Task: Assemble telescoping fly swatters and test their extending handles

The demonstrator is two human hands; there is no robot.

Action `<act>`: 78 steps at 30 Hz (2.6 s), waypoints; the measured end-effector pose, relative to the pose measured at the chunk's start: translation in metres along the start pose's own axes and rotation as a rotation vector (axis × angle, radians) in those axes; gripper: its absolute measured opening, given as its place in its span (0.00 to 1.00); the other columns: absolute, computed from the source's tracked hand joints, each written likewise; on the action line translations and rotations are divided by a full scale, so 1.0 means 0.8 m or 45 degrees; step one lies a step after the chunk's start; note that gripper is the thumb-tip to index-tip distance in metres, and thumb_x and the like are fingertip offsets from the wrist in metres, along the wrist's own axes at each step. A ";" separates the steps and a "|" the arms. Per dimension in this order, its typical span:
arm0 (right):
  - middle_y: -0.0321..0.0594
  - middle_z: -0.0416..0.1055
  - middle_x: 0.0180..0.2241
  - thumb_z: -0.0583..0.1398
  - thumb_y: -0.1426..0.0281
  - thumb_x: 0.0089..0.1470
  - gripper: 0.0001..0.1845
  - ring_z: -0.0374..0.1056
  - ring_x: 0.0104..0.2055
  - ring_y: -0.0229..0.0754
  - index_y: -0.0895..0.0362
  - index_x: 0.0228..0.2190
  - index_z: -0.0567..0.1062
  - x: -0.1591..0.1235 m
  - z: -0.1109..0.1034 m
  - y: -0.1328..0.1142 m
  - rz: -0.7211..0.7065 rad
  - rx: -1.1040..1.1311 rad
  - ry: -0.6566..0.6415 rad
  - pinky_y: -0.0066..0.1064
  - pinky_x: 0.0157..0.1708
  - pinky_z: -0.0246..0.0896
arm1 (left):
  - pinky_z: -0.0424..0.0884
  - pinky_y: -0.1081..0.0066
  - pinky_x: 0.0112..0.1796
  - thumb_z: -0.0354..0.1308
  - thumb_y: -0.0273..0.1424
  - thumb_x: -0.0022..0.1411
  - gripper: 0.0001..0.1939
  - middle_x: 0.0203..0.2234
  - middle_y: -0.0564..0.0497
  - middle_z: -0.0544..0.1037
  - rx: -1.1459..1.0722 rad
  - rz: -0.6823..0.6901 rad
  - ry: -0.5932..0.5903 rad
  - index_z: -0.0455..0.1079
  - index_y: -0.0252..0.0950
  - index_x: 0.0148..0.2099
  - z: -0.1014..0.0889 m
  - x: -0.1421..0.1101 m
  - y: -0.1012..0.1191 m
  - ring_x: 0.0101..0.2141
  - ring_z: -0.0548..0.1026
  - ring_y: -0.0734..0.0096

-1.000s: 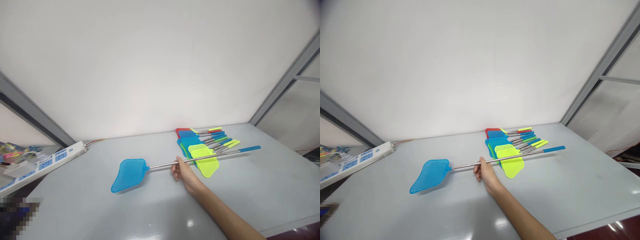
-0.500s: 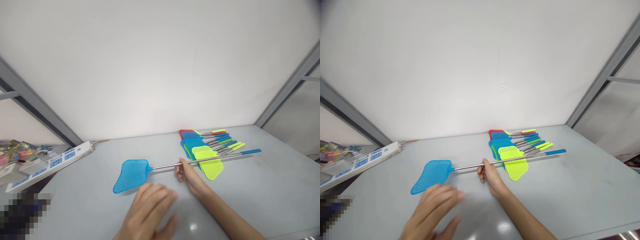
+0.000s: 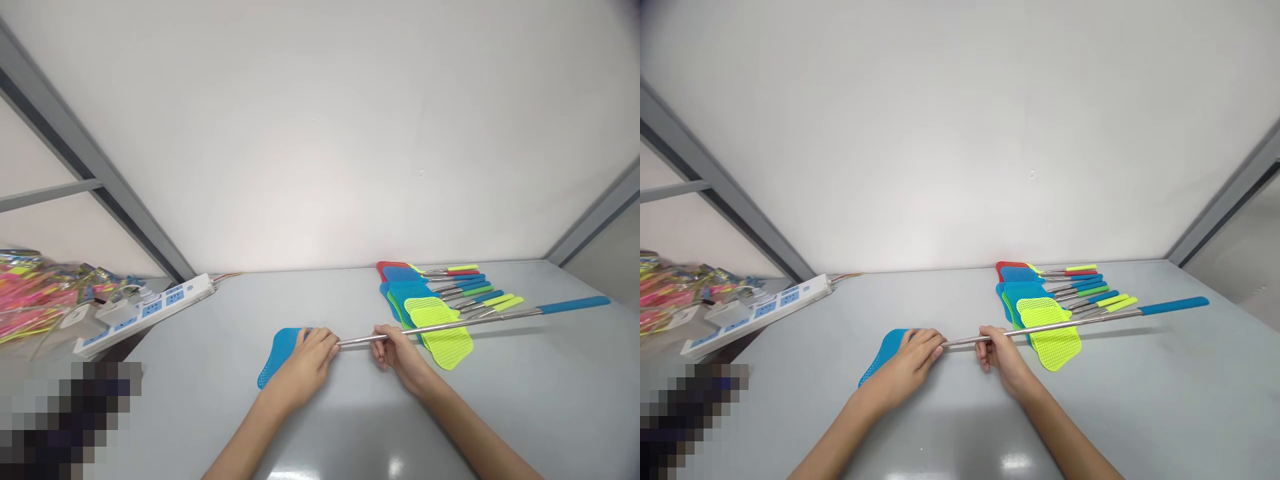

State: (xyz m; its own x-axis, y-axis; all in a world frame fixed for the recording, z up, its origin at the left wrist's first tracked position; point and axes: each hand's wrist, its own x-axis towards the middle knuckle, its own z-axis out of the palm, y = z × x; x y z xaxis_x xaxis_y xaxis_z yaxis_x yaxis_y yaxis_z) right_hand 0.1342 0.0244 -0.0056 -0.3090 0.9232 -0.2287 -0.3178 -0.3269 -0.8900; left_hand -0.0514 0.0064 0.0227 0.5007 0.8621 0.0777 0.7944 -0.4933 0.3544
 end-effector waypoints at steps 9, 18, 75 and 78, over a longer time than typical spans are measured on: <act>0.35 0.57 0.12 0.51 0.64 0.47 0.20 0.52 0.15 0.33 0.58 0.09 0.62 -0.003 -0.008 -0.004 0.052 -0.015 -0.125 0.28 0.18 0.46 | 0.60 0.71 0.33 0.36 0.35 0.62 0.17 0.23 0.53 0.68 -0.181 0.014 -0.102 0.62 0.38 0.28 -0.012 -0.014 -0.006 0.32 0.64 0.71; 0.35 0.56 0.11 0.51 0.65 0.47 0.21 0.53 0.16 0.35 0.57 0.08 0.58 -0.002 -0.009 -0.004 0.051 -0.008 -0.091 0.30 0.21 0.48 | 0.58 0.70 0.32 0.37 0.33 0.61 0.16 0.19 0.54 0.65 -0.044 0.119 -0.061 0.57 0.36 0.24 -0.011 -0.014 -0.003 0.25 0.62 0.73; 0.37 0.63 0.11 0.42 0.59 0.53 0.24 0.56 0.11 0.33 0.57 0.12 0.56 0.001 0.003 0.017 0.121 -0.074 -0.334 0.23 0.11 0.45 | 0.57 0.69 0.30 0.37 0.30 0.61 0.15 0.18 0.55 0.61 -0.058 0.074 -0.065 0.55 0.36 0.24 0.010 -0.006 0.009 0.23 0.59 0.73; 0.37 0.64 0.11 0.42 0.58 0.53 0.24 0.57 0.11 0.33 0.57 0.12 0.55 0.003 0.002 0.017 0.118 -0.058 -0.334 0.23 0.10 0.45 | 0.57 0.68 0.30 0.37 0.30 0.61 0.15 0.18 0.54 0.61 0.020 0.098 -0.036 0.57 0.36 0.24 0.011 -0.002 0.012 0.23 0.59 0.72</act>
State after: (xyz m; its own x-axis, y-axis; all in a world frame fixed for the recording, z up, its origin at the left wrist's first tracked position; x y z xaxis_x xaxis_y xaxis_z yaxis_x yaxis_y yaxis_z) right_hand 0.1278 0.0222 -0.0179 -0.5582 0.8038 -0.2057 -0.2385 -0.3928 -0.8881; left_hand -0.0418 -0.0006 0.0175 0.5696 0.8182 0.0779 0.7585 -0.5598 0.3336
